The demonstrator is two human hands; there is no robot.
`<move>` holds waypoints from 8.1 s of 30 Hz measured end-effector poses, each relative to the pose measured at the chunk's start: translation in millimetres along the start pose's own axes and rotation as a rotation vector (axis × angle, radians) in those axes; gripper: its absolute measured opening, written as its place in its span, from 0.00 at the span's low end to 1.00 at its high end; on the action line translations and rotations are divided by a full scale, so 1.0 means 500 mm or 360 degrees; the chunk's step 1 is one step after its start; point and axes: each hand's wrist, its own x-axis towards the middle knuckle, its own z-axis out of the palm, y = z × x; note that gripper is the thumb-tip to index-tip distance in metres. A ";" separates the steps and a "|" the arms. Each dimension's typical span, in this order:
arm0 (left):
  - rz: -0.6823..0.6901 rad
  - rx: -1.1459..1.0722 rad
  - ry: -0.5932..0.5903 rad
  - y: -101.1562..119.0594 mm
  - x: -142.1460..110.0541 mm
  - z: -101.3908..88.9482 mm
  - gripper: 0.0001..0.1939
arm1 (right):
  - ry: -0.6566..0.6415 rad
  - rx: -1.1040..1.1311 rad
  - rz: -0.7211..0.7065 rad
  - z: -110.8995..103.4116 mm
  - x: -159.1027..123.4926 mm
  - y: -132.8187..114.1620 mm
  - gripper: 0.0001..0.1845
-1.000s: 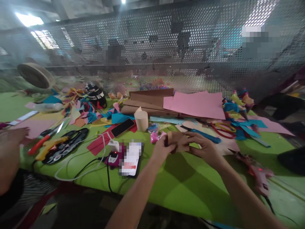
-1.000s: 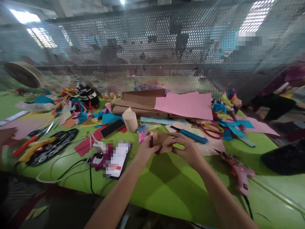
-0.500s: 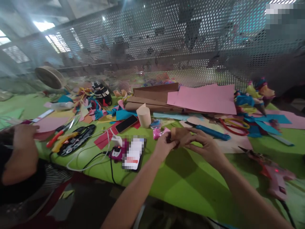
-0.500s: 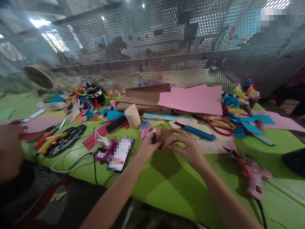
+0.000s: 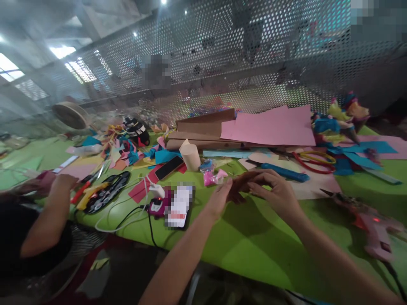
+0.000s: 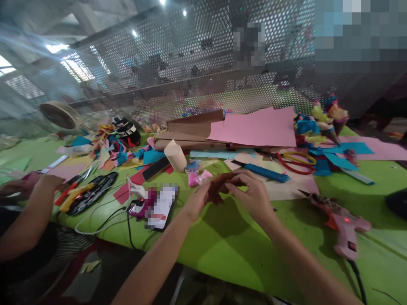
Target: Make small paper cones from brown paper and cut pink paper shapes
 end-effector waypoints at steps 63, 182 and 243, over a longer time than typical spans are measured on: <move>0.0296 0.0568 0.0444 0.003 0.001 0.022 0.14 | 0.0055 -0.0404 -0.0540 0.025 -0.021 -0.013 0.03; 0.0632 0.1100 0.0030 0.024 -0.022 0.017 0.15 | 0.0151 -0.0015 -0.0177 -0.011 -0.010 -0.025 0.11; 0.0542 0.0788 0.0094 0.027 -0.020 0.008 0.14 | 0.0262 -0.0104 0.0105 -0.033 0.009 -0.019 0.18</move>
